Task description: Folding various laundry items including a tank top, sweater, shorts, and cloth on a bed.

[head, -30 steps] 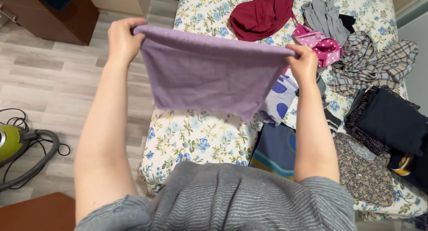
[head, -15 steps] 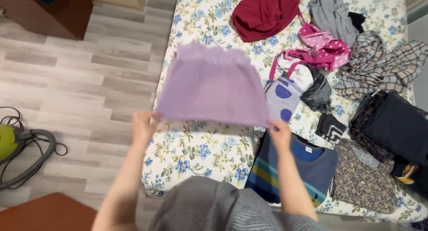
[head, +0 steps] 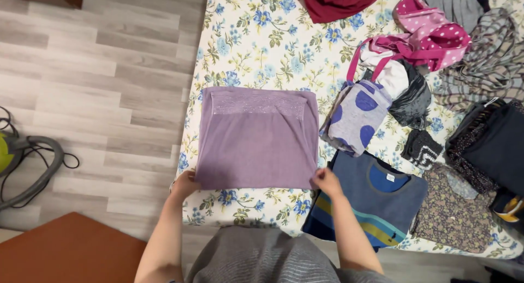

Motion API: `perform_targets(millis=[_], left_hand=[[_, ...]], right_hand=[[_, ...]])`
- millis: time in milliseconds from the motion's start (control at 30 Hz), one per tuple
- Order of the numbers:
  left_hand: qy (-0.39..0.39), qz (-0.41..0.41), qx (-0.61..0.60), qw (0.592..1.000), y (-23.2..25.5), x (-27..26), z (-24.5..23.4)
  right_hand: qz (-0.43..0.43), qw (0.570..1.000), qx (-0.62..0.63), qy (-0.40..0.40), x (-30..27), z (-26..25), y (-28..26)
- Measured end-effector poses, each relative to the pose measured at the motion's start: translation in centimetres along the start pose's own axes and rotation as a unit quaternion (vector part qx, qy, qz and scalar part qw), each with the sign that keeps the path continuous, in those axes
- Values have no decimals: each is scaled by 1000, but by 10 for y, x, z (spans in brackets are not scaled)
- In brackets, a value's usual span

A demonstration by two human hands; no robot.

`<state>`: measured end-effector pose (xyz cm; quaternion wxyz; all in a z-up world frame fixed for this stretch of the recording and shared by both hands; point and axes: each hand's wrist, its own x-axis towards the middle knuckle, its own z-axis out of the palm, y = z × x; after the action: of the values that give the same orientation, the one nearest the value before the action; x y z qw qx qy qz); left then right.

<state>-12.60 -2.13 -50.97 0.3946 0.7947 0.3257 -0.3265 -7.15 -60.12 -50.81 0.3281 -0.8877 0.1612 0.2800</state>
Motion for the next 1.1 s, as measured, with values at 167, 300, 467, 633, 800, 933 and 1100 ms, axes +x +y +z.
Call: perform_targets(millis=[167,300,467,633,800,933,1100], left_hand=[[-46,-20,-196,979,64,57,-7],[-15,32,-279,960,118,124,-8],[69,148,-287,944,188,179,-8],[298,214,-10,930,206,191,-1],[451,271,-11,850,215,195,-14],[217,132,-191,948,227,189,-36],[96,117,-166,974,237,193,-52]], right_hand=[[20,995,96,35,76,5,-62],[62,935,348,10,154,24,-106],[49,886,459,39,225,25,-136],[-22,961,120,247,250,11,-138],[-55,932,-27,357,239,1,-172],[-63,960,-38,269,208,-4,-218],[-28,978,-60,196,221,-16,-228]])
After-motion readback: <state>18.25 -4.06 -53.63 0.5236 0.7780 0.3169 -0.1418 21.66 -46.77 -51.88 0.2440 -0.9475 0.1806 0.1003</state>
